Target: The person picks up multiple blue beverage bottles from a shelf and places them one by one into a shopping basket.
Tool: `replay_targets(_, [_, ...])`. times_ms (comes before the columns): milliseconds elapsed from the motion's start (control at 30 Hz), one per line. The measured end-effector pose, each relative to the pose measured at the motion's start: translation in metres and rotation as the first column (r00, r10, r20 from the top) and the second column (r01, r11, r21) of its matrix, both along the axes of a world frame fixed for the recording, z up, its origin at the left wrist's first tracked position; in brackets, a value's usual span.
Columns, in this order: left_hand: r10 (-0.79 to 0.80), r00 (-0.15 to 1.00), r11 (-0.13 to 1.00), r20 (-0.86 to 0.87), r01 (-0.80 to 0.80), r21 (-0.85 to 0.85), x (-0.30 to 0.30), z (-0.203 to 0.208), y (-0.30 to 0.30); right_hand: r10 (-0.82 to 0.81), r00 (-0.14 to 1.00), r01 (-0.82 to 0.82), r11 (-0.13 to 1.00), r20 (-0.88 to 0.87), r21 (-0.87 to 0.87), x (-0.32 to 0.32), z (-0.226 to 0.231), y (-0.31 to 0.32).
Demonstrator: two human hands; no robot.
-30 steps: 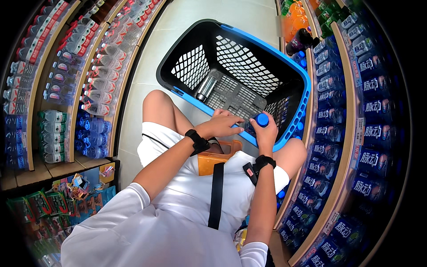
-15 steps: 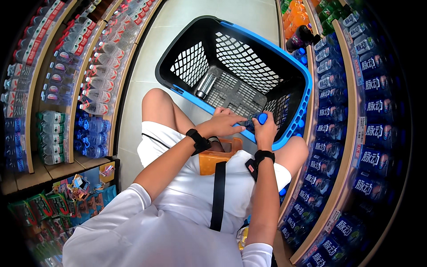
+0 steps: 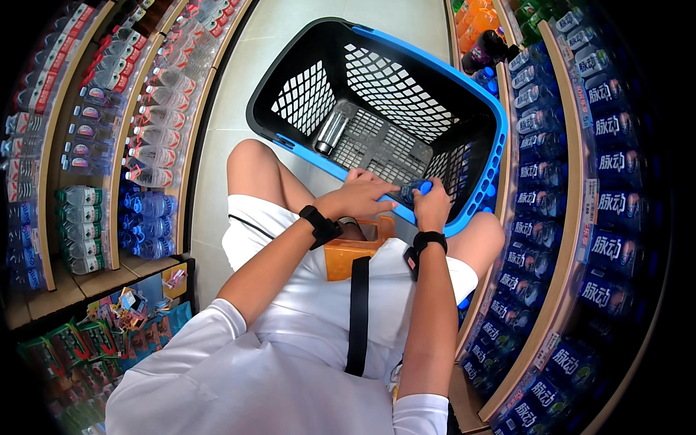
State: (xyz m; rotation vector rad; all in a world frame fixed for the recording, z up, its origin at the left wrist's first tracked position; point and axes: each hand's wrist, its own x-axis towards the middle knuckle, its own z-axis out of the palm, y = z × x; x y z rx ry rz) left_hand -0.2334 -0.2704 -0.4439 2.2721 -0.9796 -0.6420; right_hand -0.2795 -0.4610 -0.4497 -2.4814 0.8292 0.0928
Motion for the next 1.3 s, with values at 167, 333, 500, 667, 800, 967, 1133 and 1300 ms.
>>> replay_targets(167, [-0.002,1.000,1.000,-0.012,0.003,0.012,-0.001,0.004,0.000,-0.024,0.998,0.022,0.999,-0.062,-0.033,0.002,0.005,0.003])
replay_targets(333, [-0.003,1.000,1.000,-0.017,0.004,0.023,0.000,0.003,-0.002,-0.020,0.994,0.015,0.998,-0.103,-0.053,0.001,-0.004,-0.002])
replay_targets(500, [0.012,1.000,1.000,0.007,-0.012,0.016,-0.001,0.002,-0.002,0.037,0.994,-0.043,0.998,-0.104,-0.049,0.001,-0.027,-0.011])
replay_targets(667, [0.034,0.998,0.999,-0.060,-0.034,-0.008,-0.003,0.001,-0.001,0.054,0.995,-0.056,0.998,-0.082,-0.028,0.001,-0.037,-0.015])
replay_targets(800, [0.029,0.999,0.999,-0.017,-0.029,-0.038,-0.002,-0.003,0.001,0.059,0.970,-0.054,0.998,-0.235,0.027,0.003,-0.038,-0.018])
replay_targets(967, [0.015,0.999,0.999,-0.044,-0.017,-0.045,-0.001,-0.002,0.000,0.118,0.940,-0.105,0.993,-0.320,0.057,0.007,-0.045,-0.025])
replay_targets(1133, [0.010,1.000,1.000,-0.027,-0.010,-0.021,-0.001,-0.001,0.001,0.192,0.900,-0.170,0.981,-0.391,0.091,0.011,-0.056,-0.029])
replay_targets(1300, [0.012,0.999,0.999,-0.047,-0.014,-0.032,0.000,0.004,0.000,0.228,0.839,-0.146,0.969,-0.495,0.199,0.017,-0.059,-0.033])
